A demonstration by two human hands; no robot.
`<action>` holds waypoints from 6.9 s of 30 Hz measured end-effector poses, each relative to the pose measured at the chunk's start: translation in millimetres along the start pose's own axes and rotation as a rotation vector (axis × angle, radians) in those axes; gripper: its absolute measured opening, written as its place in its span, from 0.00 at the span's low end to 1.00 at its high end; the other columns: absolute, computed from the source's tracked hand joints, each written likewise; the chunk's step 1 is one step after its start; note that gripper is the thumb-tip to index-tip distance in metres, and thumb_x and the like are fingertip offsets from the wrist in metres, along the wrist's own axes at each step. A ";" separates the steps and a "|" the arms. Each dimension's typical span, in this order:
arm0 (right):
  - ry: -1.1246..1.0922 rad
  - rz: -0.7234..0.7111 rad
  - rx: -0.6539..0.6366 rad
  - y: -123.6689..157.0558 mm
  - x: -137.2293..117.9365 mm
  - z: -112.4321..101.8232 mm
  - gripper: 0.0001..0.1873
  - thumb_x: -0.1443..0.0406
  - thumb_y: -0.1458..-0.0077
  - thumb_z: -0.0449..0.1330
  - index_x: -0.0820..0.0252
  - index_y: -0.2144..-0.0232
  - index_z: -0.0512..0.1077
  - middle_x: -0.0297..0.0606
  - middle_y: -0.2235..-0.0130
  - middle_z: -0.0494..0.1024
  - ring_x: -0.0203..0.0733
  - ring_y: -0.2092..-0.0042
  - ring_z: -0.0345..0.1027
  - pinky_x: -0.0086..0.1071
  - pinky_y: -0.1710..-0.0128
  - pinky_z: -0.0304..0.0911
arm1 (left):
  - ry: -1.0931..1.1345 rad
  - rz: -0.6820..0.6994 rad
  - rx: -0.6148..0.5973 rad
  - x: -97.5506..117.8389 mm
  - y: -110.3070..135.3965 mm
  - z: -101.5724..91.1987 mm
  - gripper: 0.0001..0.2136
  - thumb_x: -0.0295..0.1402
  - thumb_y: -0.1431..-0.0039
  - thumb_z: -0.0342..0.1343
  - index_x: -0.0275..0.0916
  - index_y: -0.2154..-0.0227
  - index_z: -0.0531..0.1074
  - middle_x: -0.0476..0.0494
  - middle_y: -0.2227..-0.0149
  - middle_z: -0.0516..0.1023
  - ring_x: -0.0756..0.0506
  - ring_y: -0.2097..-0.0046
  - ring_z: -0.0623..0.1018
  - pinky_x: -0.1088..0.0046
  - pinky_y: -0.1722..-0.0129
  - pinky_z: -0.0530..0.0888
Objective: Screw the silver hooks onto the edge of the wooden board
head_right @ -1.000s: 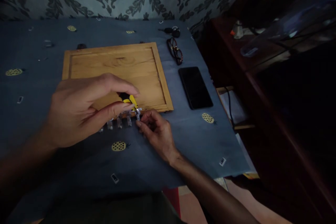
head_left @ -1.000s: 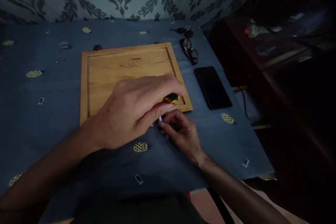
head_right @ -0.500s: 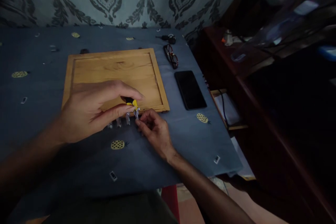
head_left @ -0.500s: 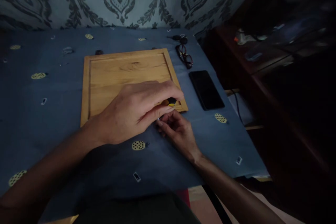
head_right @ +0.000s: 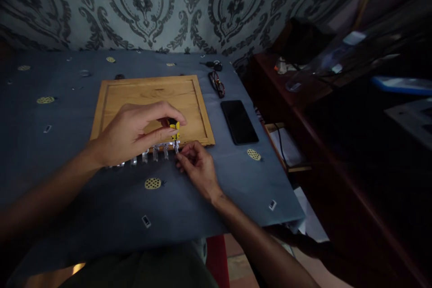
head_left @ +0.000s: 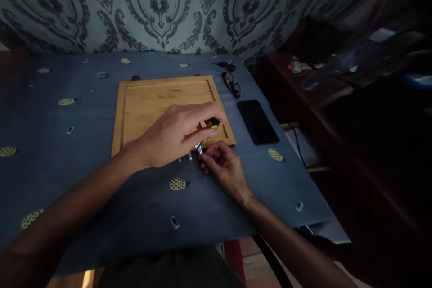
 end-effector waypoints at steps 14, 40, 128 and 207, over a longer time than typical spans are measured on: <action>-0.031 -0.016 0.034 -0.3 -1.3 -3.2 0.23 0.49 0.51 0.72 0.56 0.70 0.67 0.28 0.74 0.74 0.34 0.75 0.71 0.27 0.76 0.67 | 0.033 -0.003 -0.033 3.4 -4.3 6.6 0.05 0.27 0.31 0.54 0.37 0.55 0.72 0.47 0.59 0.82 0.52 0.61 0.80 0.79 0.60 0.73; 0.304 -0.538 0.069 -5.2 -85.7 -1.3 0.14 0.55 0.40 0.67 0.54 0.56 0.72 0.31 0.67 0.76 0.38 0.70 0.73 0.33 0.70 0.72 | -0.437 0.082 0.203 40.8 33.3 15.8 0.08 0.27 0.29 0.50 0.35 0.51 0.70 0.45 0.63 0.77 0.47 0.61 0.79 0.72 0.63 0.76; 0.375 -0.409 -0.075 -17.3 -103.8 -3.7 0.05 0.59 0.42 0.70 0.51 0.63 0.82 0.34 0.63 0.81 0.34 0.78 0.70 0.33 0.78 0.72 | -0.769 0.021 -0.020 30.3 97.3 110.9 0.10 0.26 0.32 0.52 0.31 0.57 0.79 0.33 0.44 0.79 0.38 0.40 0.75 0.63 0.57 0.73; 0.637 -0.512 0.098 -13.6 -90.0 3.3 0.08 0.60 0.39 0.66 0.55 0.68 0.73 0.32 0.68 0.78 0.37 0.71 0.72 0.31 0.72 0.67 | -0.770 0.040 0.000 32.3 92.2 105.0 0.11 0.24 0.31 0.48 0.32 0.61 0.77 0.34 0.47 0.81 0.40 0.43 0.78 0.63 0.59 0.71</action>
Point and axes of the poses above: each hand's wrist, its own y-axis away from the middle knuckle, its own z-axis out of the palm, x = y × z, the point moved 6 cm from there along -y, towards the middle knuckle
